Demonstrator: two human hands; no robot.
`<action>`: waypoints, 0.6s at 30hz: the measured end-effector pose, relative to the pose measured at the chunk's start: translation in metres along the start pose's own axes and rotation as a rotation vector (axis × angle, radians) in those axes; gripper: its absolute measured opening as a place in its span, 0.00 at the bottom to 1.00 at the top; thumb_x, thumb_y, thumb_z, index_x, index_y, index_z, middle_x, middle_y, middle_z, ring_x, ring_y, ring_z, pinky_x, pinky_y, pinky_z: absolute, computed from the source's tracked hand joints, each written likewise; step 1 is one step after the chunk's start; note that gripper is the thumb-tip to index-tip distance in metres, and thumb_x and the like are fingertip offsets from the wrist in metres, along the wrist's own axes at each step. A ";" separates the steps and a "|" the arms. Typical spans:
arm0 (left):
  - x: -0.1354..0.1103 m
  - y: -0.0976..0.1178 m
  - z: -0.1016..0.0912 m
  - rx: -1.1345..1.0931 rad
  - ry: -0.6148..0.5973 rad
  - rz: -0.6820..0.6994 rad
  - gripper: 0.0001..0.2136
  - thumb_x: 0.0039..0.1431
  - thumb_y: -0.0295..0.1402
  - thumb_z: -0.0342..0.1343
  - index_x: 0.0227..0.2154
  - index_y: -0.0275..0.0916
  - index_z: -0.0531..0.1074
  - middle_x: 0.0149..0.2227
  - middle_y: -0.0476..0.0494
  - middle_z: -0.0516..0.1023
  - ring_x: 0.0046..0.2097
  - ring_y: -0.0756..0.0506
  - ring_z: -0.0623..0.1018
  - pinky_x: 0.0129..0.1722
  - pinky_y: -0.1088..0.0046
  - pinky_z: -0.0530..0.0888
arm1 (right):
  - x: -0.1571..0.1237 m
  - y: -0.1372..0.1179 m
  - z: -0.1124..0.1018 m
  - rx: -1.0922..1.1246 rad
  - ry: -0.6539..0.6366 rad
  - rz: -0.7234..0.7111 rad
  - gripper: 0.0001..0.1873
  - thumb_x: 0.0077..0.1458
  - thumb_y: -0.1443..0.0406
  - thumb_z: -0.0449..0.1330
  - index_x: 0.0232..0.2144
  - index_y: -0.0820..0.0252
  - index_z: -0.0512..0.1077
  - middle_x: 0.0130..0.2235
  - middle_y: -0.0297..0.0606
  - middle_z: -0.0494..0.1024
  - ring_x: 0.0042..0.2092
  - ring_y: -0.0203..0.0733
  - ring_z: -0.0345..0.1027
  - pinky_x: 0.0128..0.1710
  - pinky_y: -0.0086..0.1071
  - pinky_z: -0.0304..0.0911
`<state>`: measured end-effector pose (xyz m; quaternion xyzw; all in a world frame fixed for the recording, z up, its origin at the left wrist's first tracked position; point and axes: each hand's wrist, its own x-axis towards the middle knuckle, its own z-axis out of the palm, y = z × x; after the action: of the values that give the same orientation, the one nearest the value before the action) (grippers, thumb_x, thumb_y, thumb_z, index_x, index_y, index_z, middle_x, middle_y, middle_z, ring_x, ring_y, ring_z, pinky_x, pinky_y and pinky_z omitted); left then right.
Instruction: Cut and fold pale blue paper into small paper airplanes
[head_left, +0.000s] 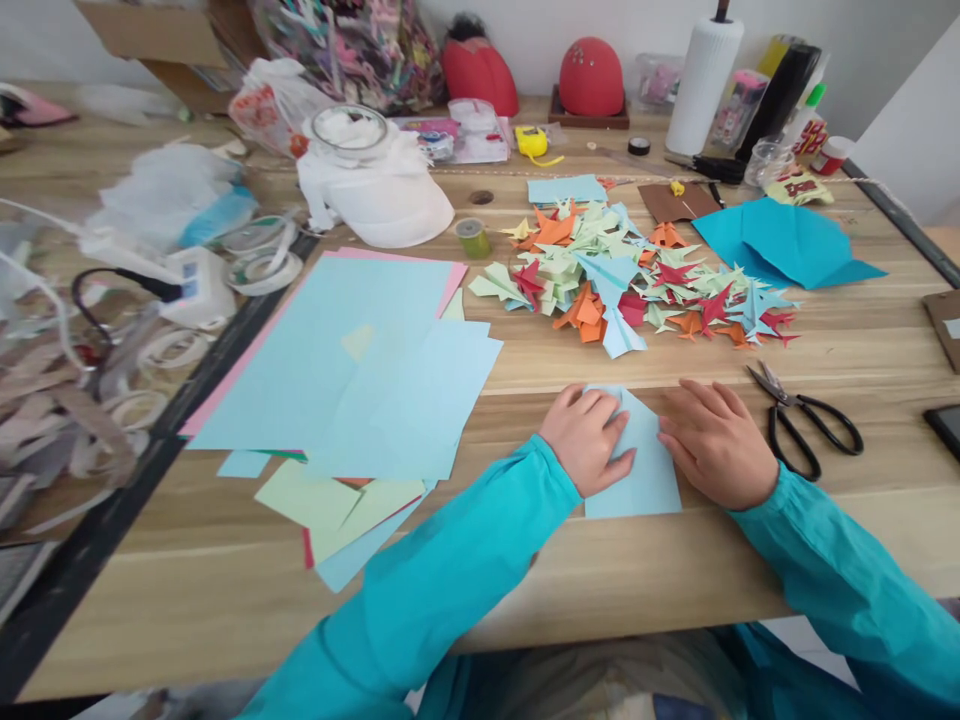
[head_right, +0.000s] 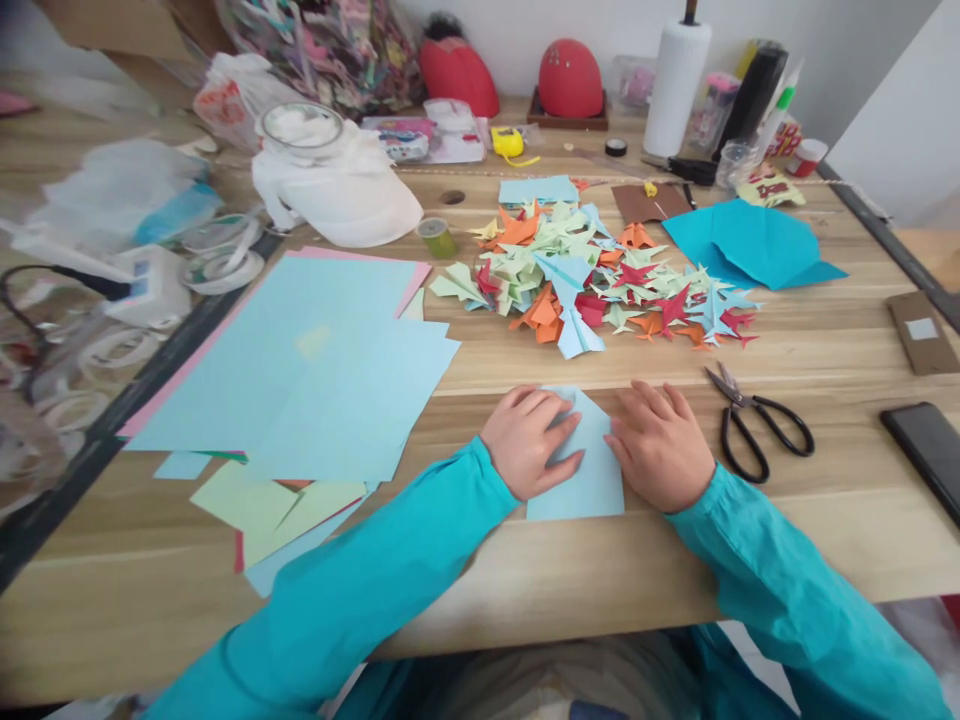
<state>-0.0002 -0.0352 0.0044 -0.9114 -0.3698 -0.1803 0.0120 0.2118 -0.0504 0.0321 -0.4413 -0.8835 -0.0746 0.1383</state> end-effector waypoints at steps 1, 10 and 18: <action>0.000 0.000 0.000 0.001 0.013 0.005 0.19 0.57 0.44 0.48 0.41 0.34 0.74 0.39 0.36 0.74 0.43 0.39 0.70 0.46 0.55 0.63 | -0.003 0.000 -0.002 0.009 0.021 0.003 0.13 0.59 0.63 0.54 0.31 0.58 0.78 0.47 0.42 0.77 0.54 0.52 0.64 0.54 0.47 0.55; -0.002 0.000 0.003 -0.028 0.044 -0.001 0.20 0.55 0.45 0.50 0.42 0.36 0.75 0.40 0.37 0.74 0.43 0.39 0.70 0.47 0.56 0.65 | 0.016 0.001 0.016 0.177 0.124 -0.073 0.13 0.59 0.68 0.53 0.45 0.62 0.73 0.48 0.44 0.76 0.51 0.44 0.67 0.50 0.40 0.61; -0.010 -0.020 -0.001 -0.055 0.362 -0.329 0.10 0.54 0.35 0.53 0.34 0.38 0.76 0.42 0.38 0.76 0.44 0.41 0.74 0.45 0.59 0.71 | 0.035 -0.006 0.039 0.085 0.115 -0.147 0.10 0.59 0.66 0.54 0.39 0.61 0.75 0.46 0.43 0.78 0.49 0.47 0.67 0.52 0.47 0.56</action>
<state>-0.0206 -0.0273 0.0003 -0.7916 -0.5000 -0.3504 0.0238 0.1798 -0.0179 0.0057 -0.3638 -0.9066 -0.0721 0.2014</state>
